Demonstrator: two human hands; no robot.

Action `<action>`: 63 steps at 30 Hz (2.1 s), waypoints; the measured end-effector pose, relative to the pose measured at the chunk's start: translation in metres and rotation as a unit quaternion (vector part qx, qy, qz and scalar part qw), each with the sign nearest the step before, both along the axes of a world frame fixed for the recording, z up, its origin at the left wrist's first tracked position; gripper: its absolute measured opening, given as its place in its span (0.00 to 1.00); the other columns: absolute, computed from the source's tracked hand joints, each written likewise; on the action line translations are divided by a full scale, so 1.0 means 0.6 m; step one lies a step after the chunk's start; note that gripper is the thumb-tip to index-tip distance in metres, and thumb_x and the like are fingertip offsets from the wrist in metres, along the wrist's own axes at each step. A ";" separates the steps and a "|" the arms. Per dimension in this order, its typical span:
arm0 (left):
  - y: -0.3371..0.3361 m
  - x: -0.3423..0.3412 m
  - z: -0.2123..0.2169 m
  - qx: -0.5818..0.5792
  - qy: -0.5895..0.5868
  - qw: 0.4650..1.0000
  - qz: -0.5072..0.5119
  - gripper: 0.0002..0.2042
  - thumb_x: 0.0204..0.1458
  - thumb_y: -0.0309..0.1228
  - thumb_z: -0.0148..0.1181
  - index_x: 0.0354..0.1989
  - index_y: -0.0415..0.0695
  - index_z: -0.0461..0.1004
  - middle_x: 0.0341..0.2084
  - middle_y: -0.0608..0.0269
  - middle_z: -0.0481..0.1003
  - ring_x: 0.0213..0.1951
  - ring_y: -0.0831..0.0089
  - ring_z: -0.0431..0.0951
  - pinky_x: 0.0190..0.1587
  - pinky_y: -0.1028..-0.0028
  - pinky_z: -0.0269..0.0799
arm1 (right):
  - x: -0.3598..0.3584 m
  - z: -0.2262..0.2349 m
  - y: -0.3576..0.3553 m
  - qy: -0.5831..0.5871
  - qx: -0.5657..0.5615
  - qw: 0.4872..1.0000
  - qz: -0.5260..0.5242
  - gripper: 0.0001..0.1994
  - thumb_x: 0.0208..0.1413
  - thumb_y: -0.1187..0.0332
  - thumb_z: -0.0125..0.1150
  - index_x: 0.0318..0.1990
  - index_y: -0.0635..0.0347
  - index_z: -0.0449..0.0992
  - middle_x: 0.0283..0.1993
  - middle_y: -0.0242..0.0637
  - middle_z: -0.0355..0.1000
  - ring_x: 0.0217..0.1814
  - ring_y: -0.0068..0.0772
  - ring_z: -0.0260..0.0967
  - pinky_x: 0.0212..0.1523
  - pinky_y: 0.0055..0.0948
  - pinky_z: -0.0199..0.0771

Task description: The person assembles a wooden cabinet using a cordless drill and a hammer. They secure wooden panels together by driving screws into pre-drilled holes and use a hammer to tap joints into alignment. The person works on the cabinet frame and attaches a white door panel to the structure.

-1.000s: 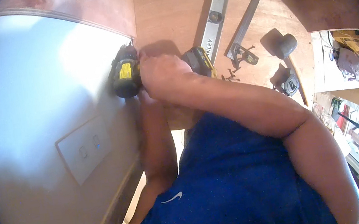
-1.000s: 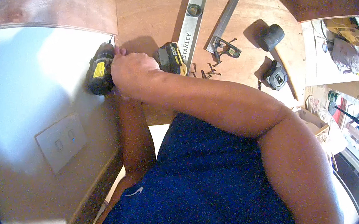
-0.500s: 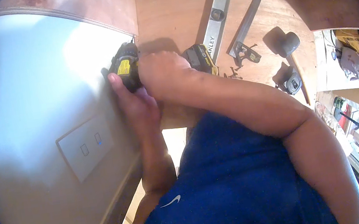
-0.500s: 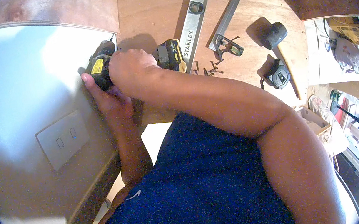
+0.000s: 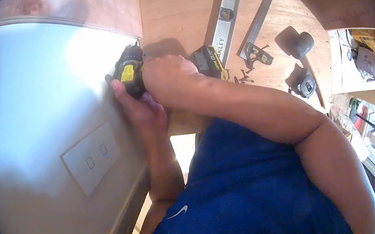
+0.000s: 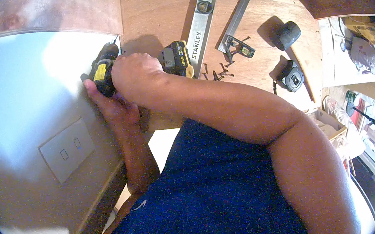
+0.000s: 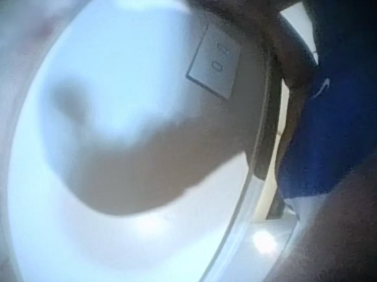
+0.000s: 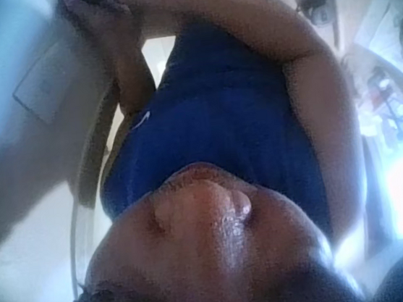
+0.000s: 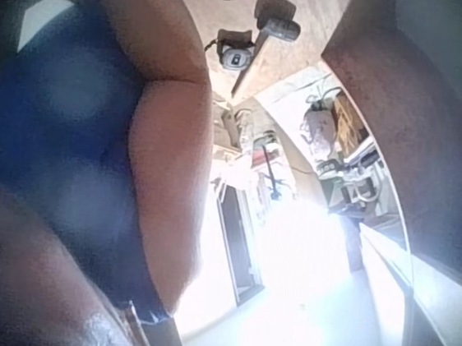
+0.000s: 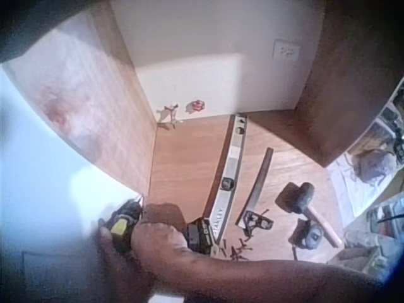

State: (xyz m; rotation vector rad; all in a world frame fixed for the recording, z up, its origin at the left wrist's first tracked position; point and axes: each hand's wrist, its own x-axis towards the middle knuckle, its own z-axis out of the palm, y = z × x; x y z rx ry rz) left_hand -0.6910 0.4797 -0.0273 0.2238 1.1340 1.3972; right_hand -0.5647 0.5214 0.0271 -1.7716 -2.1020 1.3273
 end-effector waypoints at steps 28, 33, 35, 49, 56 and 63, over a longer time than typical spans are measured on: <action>0.015 0.009 0.002 -0.014 0.085 0.996 0.004 0.36 0.64 0.66 0.45 0.59 0.43 0.73 0.50 0.56 0.81 0.50 0.61 0.83 0.52 0.61 0.80 | 0.013 -0.005 0.018 0.002 -0.008 0.999 0.044 0.15 0.59 0.67 0.61 0.48 0.67 0.82 0.48 0.53 0.82 0.52 0.52 0.82 0.52 0.45 0.83; 0.018 0.010 -0.001 0.000 0.080 0.997 0.003 0.35 0.64 0.66 0.46 0.58 0.43 0.74 0.50 0.57 0.81 0.49 0.62 0.83 0.51 0.61 0.80 | 0.013 -0.002 0.018 0.001 -0.010 0.999 0.045 0.14 0.59 0.68 0.61 0.48 0.66 0.83 0.49 0.54 0.82 0.53 0.52 0.82 0.53 0.45 0.83; 0.017 0.010 0.001 0.001 0.071 0.997 -0.002 0.35 0.64 0.66 0.46 0.58 0.43 0.74 0.50 0.57 0.81 0.50 0.62 0.83 0.52 0.61 0.80 | 0.012 -0.007 0.016 0.008 0.007 0.999 0.039 0.14 0.53 0.69 0.65 0.45 0.69 0.81 0.43 0.54 0.82 0.48 0.53 0.82 0.49 0.45 0.83; 0.010 0.014 0.012 0.011 0.015 1.000 0.001 0.29 0.67 0.57 0.49 0.60 0.41 0.71 0.50 0.57 0.79 0.52 0.65 0.80 0.56 0.63 0.76 | 0.008 -0.008 0.010 0.018 0.006 1.000 0.006 0.17 0.51 0.68 0.68 0.46 0.70 0.79 0.43 0.55 0.82 0.48 0.54 0.82 0.50 0.45 0.83; 0.009 0.017 0.011 -0.037 0.038 0.999 0.008 0.35 0.64 0.65 0.45 0.59 0.43 0.73 0.50 0.57 0.80 0.51 0.62 0.81 0.54 0.60 0.78 | 0.008 -0.007 0.009 -0.002 0.005 0.999 0.041 0.17 0.57 0.65 0.64 0.49 0.69 0.79 0.46 0.55 0.81 0.51 0.52 0.82 0.52 0.44 0.83; 0.016 0.018 0.006 -0.001 0.033 0.999 0.013 0.30 0.67 0.59 0.44 0.57 0.44 0.73 0.48 0.61 0.79 0.48 0.66 0.81 0.52 0.66 0.79 | 0.008 -0.011 0.010 -0.003 0.008 0.999 0.035 0.17 0.58 0.65 0.63 0.50 0.69 0.78 0.47 0.55 0.81 0.52 0.52 0.82 0.52 0.44 0.83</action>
